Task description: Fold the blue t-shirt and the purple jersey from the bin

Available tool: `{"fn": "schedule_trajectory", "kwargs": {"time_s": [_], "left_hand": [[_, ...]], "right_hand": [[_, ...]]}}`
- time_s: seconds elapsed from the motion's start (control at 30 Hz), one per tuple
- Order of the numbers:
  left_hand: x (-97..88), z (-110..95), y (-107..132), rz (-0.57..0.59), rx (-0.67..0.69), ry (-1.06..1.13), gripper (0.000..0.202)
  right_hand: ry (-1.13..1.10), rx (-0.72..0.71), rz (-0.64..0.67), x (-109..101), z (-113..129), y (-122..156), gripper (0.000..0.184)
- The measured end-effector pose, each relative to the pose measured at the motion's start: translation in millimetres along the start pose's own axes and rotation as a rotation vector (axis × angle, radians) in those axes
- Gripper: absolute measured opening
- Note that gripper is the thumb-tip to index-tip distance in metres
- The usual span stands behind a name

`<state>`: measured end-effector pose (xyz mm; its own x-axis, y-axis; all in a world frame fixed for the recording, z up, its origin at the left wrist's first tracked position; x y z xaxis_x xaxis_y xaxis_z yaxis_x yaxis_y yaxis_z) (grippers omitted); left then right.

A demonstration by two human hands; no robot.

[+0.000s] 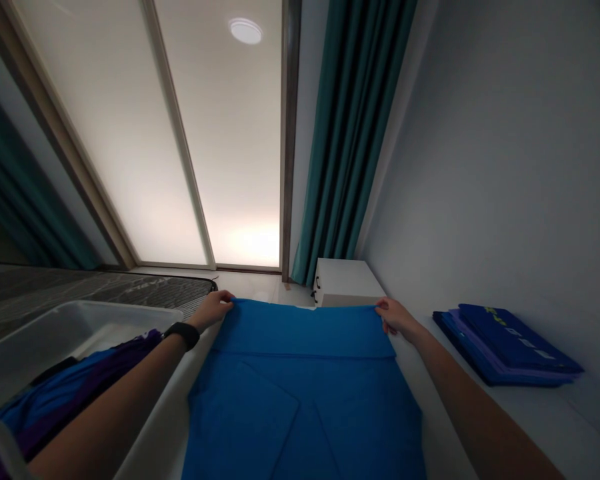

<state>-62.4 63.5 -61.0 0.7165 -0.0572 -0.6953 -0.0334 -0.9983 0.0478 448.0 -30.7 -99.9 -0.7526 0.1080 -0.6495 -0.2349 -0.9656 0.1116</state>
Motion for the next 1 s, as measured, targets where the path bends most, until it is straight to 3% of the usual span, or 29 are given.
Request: {"fn": "schedule_trajectory", "kwargs": {"time_s": [0.13, 0.33, 0.77, 1.0], "left_hand": [[6.2, 0.8, 5.3, 0.059, -0.082, 0.059, 0.019], [14.4, 5.7, 19.3, 0.07, -0.168, 0.185, 0.014], [19.9, -3.8, 10.5, -0.004, -0.16, 0.284, 0.009], [14.0, -7.4, 20.1, -0.043, -0.162, 0.359, 0.008]], "right_hand": [[-0.145, 0.057, 0.042, 2.3, 4.5, 11.8, 0.02], [-0.274, 0.005, 0.03, 4.0, 12.1, 26.7, 0.028], [-0.295, -0.034, -0.078, 6.3, 11.0, 21.5, 0.026], [-0.402, -0.024, -0.083, -0.1, 16.2, 34.7, 0.018]]}}
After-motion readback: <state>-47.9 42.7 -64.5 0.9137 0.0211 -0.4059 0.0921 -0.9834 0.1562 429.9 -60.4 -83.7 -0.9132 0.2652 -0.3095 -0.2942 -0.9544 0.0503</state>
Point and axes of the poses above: each hand's wrist, its own y-axis away from the middle knuckle, its own x-axis out of the palm, z = x × y, the point moved 8 cm from there along -y, towards the middle knuckle, and after that the axes turned 6 degrees about -x, right-handed, at the moved point
